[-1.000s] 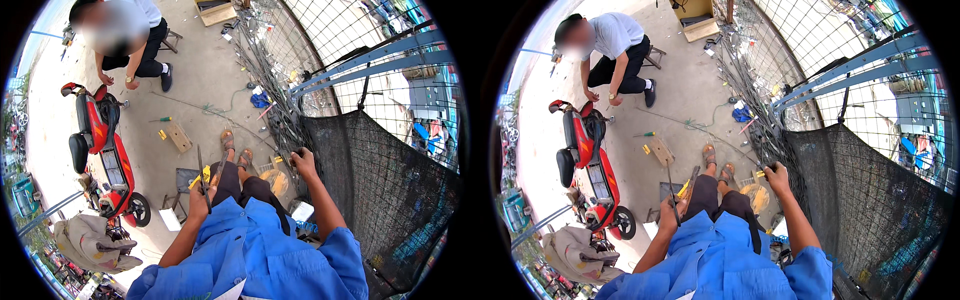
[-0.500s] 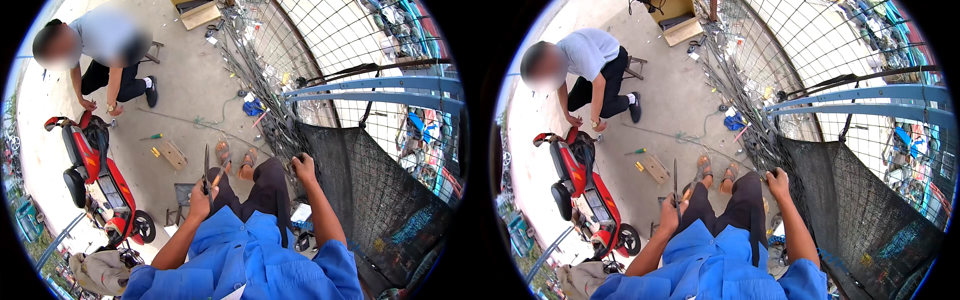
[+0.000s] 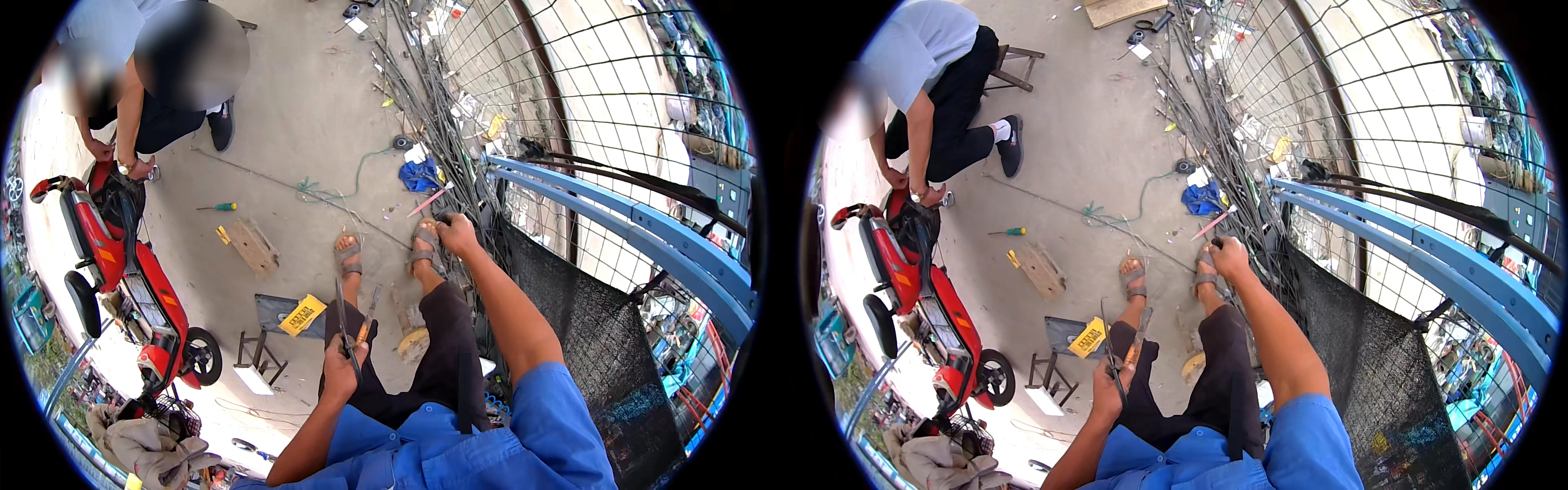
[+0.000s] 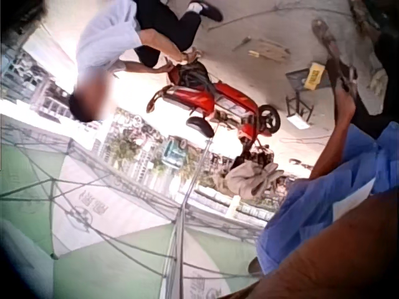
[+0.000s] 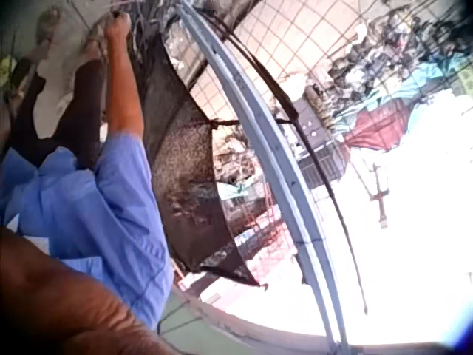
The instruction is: The person works on the battery compartment of a red electric scooter. They use pliers to adjust or cut wires connected to the batteries while another person sits nearby observing.
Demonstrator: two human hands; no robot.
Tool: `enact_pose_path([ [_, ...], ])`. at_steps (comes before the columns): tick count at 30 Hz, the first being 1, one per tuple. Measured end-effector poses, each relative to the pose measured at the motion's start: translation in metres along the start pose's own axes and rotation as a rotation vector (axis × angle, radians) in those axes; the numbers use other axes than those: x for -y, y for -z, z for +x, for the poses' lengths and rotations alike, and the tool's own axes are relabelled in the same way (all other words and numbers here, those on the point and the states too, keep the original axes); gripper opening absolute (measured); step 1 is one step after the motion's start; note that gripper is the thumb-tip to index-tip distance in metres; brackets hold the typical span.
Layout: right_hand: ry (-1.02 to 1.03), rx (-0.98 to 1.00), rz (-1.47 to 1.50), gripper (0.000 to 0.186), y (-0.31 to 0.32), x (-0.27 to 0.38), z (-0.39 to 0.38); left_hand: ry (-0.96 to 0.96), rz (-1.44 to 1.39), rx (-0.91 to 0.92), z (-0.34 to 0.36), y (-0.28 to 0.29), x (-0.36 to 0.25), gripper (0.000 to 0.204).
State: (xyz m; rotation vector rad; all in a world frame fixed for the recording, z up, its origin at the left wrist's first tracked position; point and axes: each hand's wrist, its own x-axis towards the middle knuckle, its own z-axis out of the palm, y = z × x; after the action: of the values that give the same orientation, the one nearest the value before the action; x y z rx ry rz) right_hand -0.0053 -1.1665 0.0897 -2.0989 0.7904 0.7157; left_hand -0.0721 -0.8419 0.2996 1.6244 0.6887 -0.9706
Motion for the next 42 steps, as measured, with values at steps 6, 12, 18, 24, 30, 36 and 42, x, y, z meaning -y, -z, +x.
enact_pose_path([
  [6,0.164,0.084,-0.217,0.035,-0.093,-0.068,0.121,0.060,-0.070,-0.028,0.071,-0.055,0.059,0.024],
  [12,0.146,0.156,-0.262,0.039,-0.168,-0.081,0.203,0.107,-0.122,-0.051,0.120,-0.090,0.092,0.021],
  [18,0.111,0.116,-0.427,0.055,-0.211,-0.099,0.249,0.160,-0.048,-0.066,0.141,-0.092,0.100,0.022],
  [24,-0.056,-0.290,0.076,0.045,-0.149,-0.103,0.200,0.063,-0.010,-0.064,0.127,-0.092,0.084,0.023],
  [30,-0.272,-0.128,0.856,0.023,-0.029,-0.098,0.103,-0.069,0.089,-0.003,0.087,-0.099,0.025,0.020],
  [36,-0.307,-0.177,1.067,0.019,0.077,-0.052,-0.019,-0.229,0.048,0.086,0.032,-0.122,-0.037,0.019],
  [42,-0.296,-0.144,1.327,0.020,0.133,-0.020,-0.130,-0.332,0.071,0.208,-0.027,-0.134,-0.097,0.020],
])
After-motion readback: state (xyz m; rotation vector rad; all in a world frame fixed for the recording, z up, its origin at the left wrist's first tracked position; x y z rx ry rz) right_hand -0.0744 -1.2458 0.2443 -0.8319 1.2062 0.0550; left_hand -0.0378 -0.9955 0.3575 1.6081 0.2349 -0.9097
